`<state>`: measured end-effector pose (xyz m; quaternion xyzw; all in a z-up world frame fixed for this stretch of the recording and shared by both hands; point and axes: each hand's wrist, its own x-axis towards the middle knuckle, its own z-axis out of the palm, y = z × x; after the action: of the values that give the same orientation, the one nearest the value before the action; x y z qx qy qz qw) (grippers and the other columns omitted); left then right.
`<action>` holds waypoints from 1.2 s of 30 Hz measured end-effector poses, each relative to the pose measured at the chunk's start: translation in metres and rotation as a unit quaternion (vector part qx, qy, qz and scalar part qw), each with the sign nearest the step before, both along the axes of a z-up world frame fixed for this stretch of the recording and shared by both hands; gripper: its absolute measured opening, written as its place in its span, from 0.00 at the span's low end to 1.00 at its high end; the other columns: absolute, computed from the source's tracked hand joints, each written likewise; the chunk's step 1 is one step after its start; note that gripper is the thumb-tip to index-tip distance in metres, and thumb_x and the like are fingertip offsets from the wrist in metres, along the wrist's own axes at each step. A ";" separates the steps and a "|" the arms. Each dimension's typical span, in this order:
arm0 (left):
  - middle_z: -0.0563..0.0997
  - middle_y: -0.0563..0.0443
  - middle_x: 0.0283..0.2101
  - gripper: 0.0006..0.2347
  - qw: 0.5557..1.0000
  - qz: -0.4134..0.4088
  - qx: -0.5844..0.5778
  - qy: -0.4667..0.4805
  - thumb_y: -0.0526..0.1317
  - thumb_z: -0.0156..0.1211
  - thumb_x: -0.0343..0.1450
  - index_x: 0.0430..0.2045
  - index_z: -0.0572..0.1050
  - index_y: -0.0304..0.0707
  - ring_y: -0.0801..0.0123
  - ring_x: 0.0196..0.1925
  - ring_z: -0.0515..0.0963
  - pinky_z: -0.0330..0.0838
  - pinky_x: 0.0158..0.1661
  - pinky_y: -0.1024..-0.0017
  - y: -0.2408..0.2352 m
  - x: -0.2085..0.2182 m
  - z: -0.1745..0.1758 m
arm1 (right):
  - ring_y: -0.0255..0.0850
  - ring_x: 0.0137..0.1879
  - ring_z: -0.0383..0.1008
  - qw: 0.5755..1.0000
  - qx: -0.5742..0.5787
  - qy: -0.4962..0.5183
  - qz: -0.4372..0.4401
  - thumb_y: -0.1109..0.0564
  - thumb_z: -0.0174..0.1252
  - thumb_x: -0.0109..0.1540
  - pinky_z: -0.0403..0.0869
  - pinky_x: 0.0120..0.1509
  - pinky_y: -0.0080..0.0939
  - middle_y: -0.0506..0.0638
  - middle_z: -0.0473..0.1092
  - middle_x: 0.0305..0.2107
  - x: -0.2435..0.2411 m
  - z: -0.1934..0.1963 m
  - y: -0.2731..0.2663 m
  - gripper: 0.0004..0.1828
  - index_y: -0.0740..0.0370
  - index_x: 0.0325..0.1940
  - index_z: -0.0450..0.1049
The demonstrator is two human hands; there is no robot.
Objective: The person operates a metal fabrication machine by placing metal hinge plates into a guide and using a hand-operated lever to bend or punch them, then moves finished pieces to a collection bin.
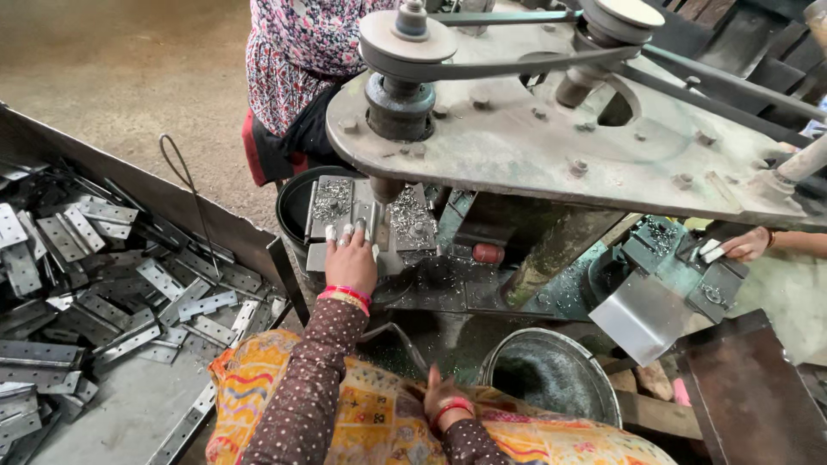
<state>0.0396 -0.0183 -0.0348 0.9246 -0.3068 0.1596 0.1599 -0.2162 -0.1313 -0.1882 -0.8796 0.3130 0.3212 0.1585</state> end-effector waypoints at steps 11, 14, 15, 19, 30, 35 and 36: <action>0.75 0.47 0.61 0.10 1.000 -0.014 -0.020 -0.019 0.36 0.53 0.66 0.33 0.82 0.36 0.57 0.62 0.73 0.58 0.59 0.43 0.009 -0.002 0.006 | 0.57 0.48 0.82 0.997 -0.013 -0.070 0.020 0.43 0.51 0.67 0.81 0.53 0.54 0.61 0.78 0.41 0.000 0.098 0.009 0.30 0.62 0.66 0.57; 0.75 0.49 0.60 0.10 1.000 0.002 0.026 0.014 0.36 0.51 0.70 0.36 0.83 0.39 0.59 0.63 0.73 0.59 0.63 0.45 -0.001 0.013 0.004 | 0.58 0.48 0.79 0.987 -0.083 -0.124 0.062 0.39 0.53 0.67 0.78 0.52 0.57 0.60 0.76 0.40 -0.005 0.102 0.006 0.28 0.61 0.62 0.60; 0.76 0.49 0.60 0.10 0.999 0.000 0.035 0.017 0.37 0.52 0.69 0.35 0.83 0.39 0.59 0.63 0.73 0.59 0.64 0.46 -0.002 0.011 0.002 | 0.58 0.50 0.79 0.993 -0.065 -0.086 0.055 0.40 0.52 0.68 0.77 0.54 0.57 0.61 0.76 0.42 -0.005 0.094 0.005 0.29 0.61 0.64 0.60; 0.76 0.48 0.58 0.11 0.999 -0.012 0.036 0.007 0.37 0.53 0.67 0.36 0.83 0.38 0.58 0.61 0.74 0.60 0.61 0.46 -0.002 0.013 0.002 | 0.59 0.60 0.75 0.996 0.053 0.038 -0.060 0.48 0.34 0.73 0.73 0.64 0.57 0.66 0.69 0.56 0.005 0.029 0.006 0.31 0.49 0.81 0.39; 0.75 0.50 0.61 0.10 0.999 -0.013 0.019 0.023 0.37 0.53 0.69 0.35 0.82 0.37 0.58 0.64 0.72 0.60 0.62 0.47 0.003 0.009 0.003 | 0.58 0.59 0.76 0.999 -0.021 -0.032 0.028 0.42 0.40 0.71 0.73 0.65 0.56 0.65 0.74 0.52 -0.003 0.041 -0.006 0.30 0.61 0.72 0.55; 0.74 0.49 0.63 0.10 0.999 -0.011 0.024 0.040 0.37 0.52 0.69 0.37 0.82 0.38 0.57 0.65 0.72 0.58 0.64 0.46 -0.013 0.032 -0.004 | 0.58 0.56 0.77 0.997 -0.043 -0.028 0.056 0.42 0.42 0.71 0.74 0.63 0.57 0.64 0.75 0.49 0.003 0.068 -0.002 0.30 0.61 0.72 0.55; 0.74 0.49 0.62 0.10 0.999 -0.010 0.027 0.026 0.37 0.53 0.68 0.37 0.82 0.38 0.57 0.64 0.72 0.59 0.63 0.46 -0.014 0.034 -0.003 | 0.59 0.58 0.76 0.999 -0.010 0.019 0.049 0.42 0.41 0.71 0.73 0.63 0.57 0.65 0.74 0.51 0.006 0.050 -0.002 0.30 0.60 0.72 0.55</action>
<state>0.0734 -0.0319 -0.0383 0.9293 -0.3163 0.1249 0.1441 -0.2100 -0.1334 -0.1380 -0.8891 0.2758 0.3419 0.1283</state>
